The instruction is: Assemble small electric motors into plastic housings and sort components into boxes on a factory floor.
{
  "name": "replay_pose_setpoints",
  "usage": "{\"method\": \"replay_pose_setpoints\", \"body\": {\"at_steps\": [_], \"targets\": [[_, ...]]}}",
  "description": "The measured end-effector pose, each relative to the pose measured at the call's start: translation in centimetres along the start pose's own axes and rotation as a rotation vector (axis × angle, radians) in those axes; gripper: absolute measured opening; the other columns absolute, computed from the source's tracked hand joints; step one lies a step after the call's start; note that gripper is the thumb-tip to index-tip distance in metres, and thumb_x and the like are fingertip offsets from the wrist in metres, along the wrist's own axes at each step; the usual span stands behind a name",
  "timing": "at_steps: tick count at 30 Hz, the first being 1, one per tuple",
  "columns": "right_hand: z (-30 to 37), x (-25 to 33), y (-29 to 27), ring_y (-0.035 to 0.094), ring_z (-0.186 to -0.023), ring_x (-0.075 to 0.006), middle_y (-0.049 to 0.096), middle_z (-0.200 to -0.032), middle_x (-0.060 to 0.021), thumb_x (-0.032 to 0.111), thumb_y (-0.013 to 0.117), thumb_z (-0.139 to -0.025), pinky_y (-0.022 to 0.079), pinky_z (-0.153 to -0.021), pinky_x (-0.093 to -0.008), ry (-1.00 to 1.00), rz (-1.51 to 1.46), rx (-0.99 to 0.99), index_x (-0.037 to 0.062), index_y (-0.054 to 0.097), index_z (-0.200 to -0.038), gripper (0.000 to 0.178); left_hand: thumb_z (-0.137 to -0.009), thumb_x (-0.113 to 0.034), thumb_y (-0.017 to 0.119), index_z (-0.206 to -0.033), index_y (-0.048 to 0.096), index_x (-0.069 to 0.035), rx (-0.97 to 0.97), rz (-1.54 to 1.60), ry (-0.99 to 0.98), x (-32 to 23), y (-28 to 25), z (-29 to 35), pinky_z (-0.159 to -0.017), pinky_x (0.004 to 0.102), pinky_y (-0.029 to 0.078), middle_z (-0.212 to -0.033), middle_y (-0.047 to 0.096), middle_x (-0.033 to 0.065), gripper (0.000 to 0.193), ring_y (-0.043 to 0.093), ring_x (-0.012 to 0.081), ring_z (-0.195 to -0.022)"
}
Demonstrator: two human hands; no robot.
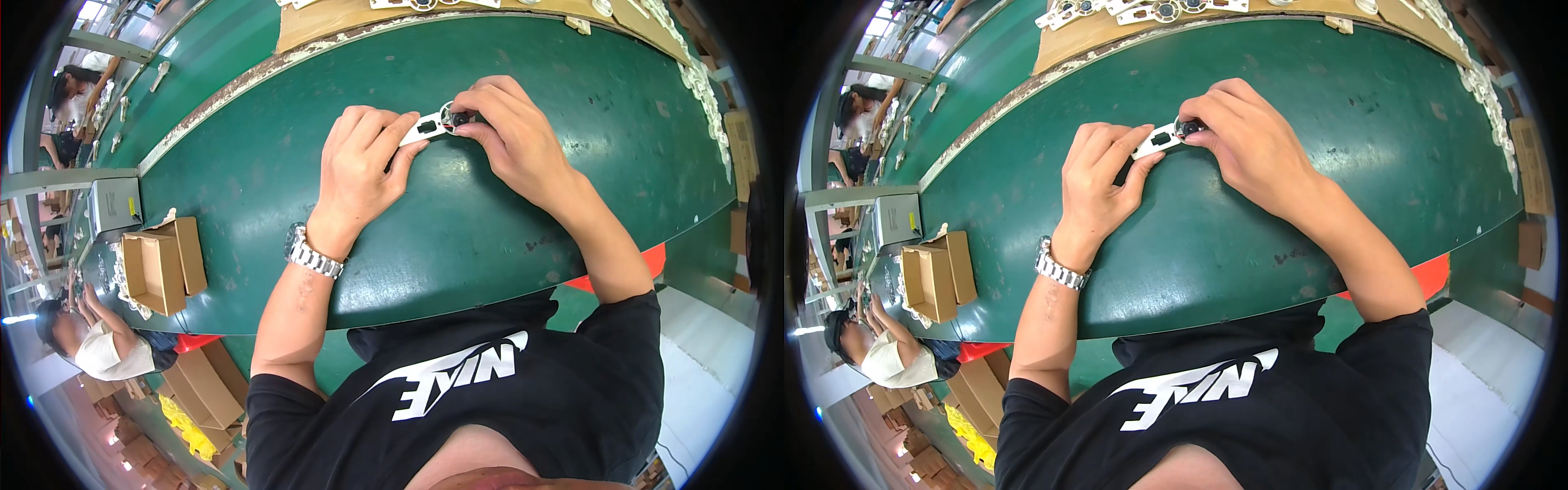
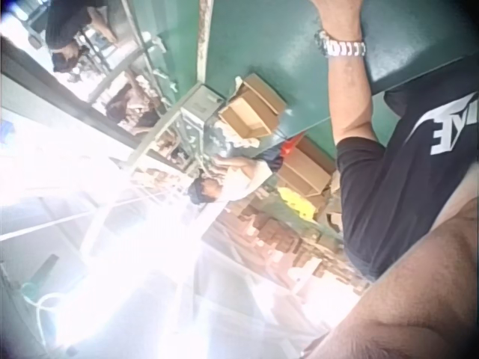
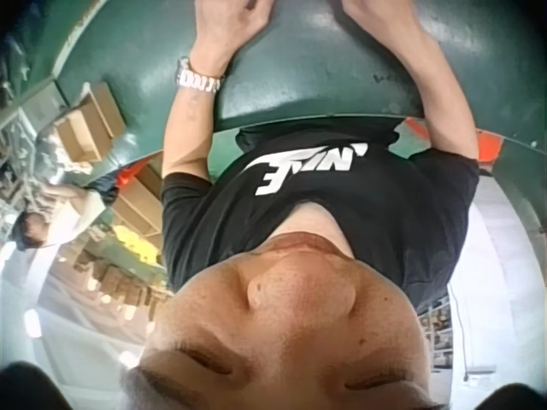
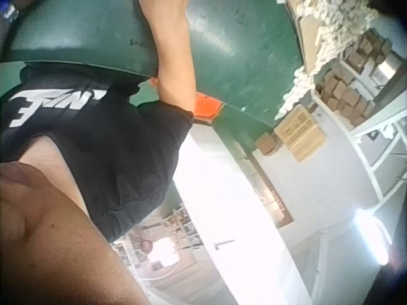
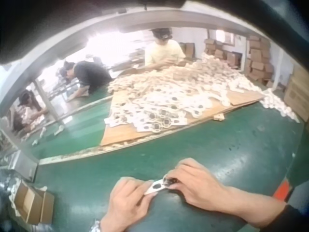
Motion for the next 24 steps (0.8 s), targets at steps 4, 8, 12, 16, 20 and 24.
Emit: {"method": "replay_pose_setpoints", "body": {"at_steps": [4,8,12,16,20,24], "targets": [[-0.3,-0.1,-0.1,0.060,-0.100,-0.0309,0.064,-0.101,-0.0105,-0.003,0.077,-0.081,0.052,-0.081,-0.0402,-0.017,-0.007,0.004,0.0030,0.066,-0.104,0.027,-0.078,-0.006,0.085,-0.106,0.076,-0.004,-0.025,0.009,-0.006,0.1,-0.1,0.1,-0.074,0.0378,0.053,-0.094,0.070,0.0076,0.030,0.064,0.0270,-0.085],[0.0,-0.8,0.2,0.060,-0.100,-0.0307,0.063,-0.105,-0.0104,-0.003,0.077,-0.082,0.052,-0.081,-0.0396,0.031,-0.014,0.025,0.0035,0.067,-0.104,0.025,-0.078,-0.004,0.084,-0.106,0.076,-0.004,-0.042,0.035,-0.018,0.1,-0.3,0.1,-0.073,0.0379,0.053,-0.094,0.070,0.0082,0.030,0.064,0.0273,-0.085],[0.0,-1.0,0.2,0.060,-0.091,-0.0195,0.061,-0.105,-0.0054,0.005,0.080,-0.086,0.050,-0.072,-0.0328,0.175,-0.210,0.101,0.0043,0.067,-0.104,0.022,-0.078,-0.004,0.084,-0.106,0.076,-0.004,-0.061,0.037,-0.008,0.3,-0.4,0.2,-0.073,0.0378,0.053,-0.094,0.070,0.0086,0.029,0.064,0.0275,-0.084],[0.5,-1.8,1.1,0.056,-0.085,-0.0067,0.058,-0.105,-0.0001,0.017,0.082,-0.092,0.047,-0.066,-0.0252,0.522,-0.699,0.053,0.0049,0.066,-0.112,0.028,-0.077,-0.006,0.082,-0.106,0.075,-0.005,-0.090,0.033,-0.001,0.4,-0.3,0.3,-0.074,0.0391,0.052,-0.094,0.067,0.0060,0.030,0.062,0.0263,-0.085],[0.5,-1.7,1.0,0.057,-0.081,-0.0063,0.064,-0.098,-0.0003,0.020,0.076,-0.098,0.049,-0.070,-0.0230,0.553,-0.789,0.281,0.0035,0.066,-0.127,0.034,-0.076,-0.006,0.083,-0.106,0.075,-0.004,-0.123,0.023,0.076,0.1,-0.5,0.3,-0.072,0.0385,0.052,-0.093,0.068,0.0069,0.031,0.063,0.0266,-0.083],[0.2,-1.4,0.4,0.064,-0.079,-0.0082,0.070,-0.092,-0.0022,0.014,0.068,-0.102,0.054,-0.069,-0.0238,0.647,-0.864,0.391,0.0022,0.067,-0.130,0.030,-0.076,-0.005,0.084,-0.107,0.076,-0.004,-0.128,0.020,0.113,-0.1,-0.4,0.3,-0.070,0.0382,0.052,-0.092,0.069,0.0072,0.032,0.064,0.0265,-0.081]]}}
Point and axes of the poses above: each hand's wrist, its own z-axis away from the middle knuckle, its own y-axis out of the palm, x = y × z, the point moved 2 cm from there along -z, towards the middle knuckle
